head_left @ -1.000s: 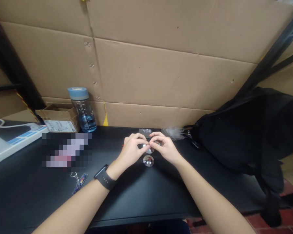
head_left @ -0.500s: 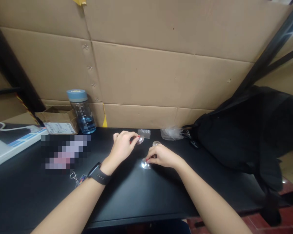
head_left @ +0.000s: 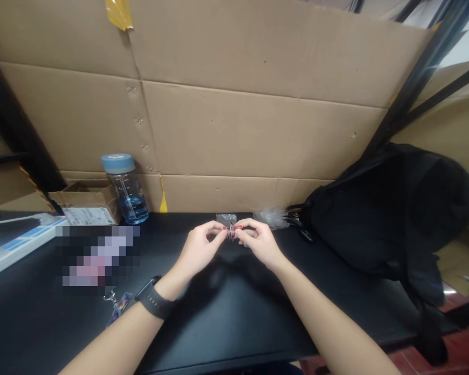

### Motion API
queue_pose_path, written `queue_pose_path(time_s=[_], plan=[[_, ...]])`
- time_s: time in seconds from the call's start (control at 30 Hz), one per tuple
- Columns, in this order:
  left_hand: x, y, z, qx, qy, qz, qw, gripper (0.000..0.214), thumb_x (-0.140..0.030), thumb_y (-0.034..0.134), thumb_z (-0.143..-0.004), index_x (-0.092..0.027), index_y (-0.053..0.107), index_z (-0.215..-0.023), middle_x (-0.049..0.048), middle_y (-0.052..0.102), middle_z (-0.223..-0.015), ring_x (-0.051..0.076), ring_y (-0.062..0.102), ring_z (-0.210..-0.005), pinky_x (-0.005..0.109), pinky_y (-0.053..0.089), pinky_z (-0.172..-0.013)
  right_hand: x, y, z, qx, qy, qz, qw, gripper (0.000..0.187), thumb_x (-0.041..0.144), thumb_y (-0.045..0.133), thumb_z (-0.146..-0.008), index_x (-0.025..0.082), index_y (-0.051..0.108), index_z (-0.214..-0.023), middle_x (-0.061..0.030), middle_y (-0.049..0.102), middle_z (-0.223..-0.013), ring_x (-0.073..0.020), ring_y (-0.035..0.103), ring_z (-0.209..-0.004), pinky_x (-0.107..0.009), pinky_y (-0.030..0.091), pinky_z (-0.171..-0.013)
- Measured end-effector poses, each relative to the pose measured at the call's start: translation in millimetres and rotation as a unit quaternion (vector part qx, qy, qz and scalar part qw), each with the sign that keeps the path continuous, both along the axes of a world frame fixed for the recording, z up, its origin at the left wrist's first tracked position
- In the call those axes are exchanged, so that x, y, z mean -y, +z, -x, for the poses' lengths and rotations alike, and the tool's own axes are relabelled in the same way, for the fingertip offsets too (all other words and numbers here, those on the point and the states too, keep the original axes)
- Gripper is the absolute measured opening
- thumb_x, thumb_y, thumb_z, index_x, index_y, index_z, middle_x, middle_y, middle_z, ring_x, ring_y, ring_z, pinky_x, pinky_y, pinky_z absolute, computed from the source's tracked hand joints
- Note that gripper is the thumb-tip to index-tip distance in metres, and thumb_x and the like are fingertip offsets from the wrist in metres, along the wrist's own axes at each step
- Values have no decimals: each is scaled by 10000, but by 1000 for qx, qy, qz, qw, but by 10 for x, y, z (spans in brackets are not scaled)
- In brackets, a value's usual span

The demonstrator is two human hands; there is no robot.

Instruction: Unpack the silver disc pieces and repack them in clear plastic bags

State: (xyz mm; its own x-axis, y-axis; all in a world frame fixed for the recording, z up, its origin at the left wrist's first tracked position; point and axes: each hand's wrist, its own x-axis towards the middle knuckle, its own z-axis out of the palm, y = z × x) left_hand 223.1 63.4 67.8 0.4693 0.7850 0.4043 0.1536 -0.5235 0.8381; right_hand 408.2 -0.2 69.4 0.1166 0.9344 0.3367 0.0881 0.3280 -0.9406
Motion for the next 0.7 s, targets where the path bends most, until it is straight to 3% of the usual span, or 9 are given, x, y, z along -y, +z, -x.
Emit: queue_pose_path(time_s=[0.1, 0.2, 0.37, 0.53, 0.7], plan=[[7, -27, -22, 24, -12, 27, 999, 203, -394, 634, -881, -211, 701, -939, 60, 778, -949, 215, 739, -898, 291, 557, -781, 30, 10, 37, -3, 23, 10, 1000, 276, 426, 731, -815, 179, 666, -921, -102, 686, -1175, -184, 725, -840, -288, 584, -682], [-21, -54, -31, 36, -9, 51, 998, 225, -409, 648, -871, -203, 700, -944, 66, 779, -949, 221, 743, -890, 299, 558, -793, 46, 5, 60, -19, 43, 23, 999, 286, 425, 722, -827, 196, 630, -971, -91, 672, -1173, -186, 736, -824, -303, 604, -680], [-77, -124, -56, 37, -11, 69, 997, 261, -431, 647, -864, -187, 702, -937, 73, 777, -948, 225, 741, -869, 307, 552, -806, 24, -24, 56, -30, 72, 29, 997, 474, 399, 714, -840, 267, 570, -1271, -68, 643, -1159, -157, 737, -759, -298, 612, -687], [-86, -167, -75, 23, -32, 76, 996, 244, -402, 654, -849, -185, 718, -937, 79, 779, -955, 233, 735, -899, 301, 543, -822, -4, -36, 14, -5, 75, 50, 996, 414, 399, 711, -839, 217, 675, -1208, -87, 662, -1145, -167, 731, -784, -314, 607, -727], [-94, -174, -75, 1, -34, 62, 997, 250, -404, 639, -855, -186, 724, -946, 77, 777, -942, 231, 732, -891, 305, 540, -816, 8, -24, -7, -17, 84, 70, 994, 446, 423, 740, -810, 228, 682, -1206, -80, 673, -1148, -173, 730, -792, -367, 609, -795]])
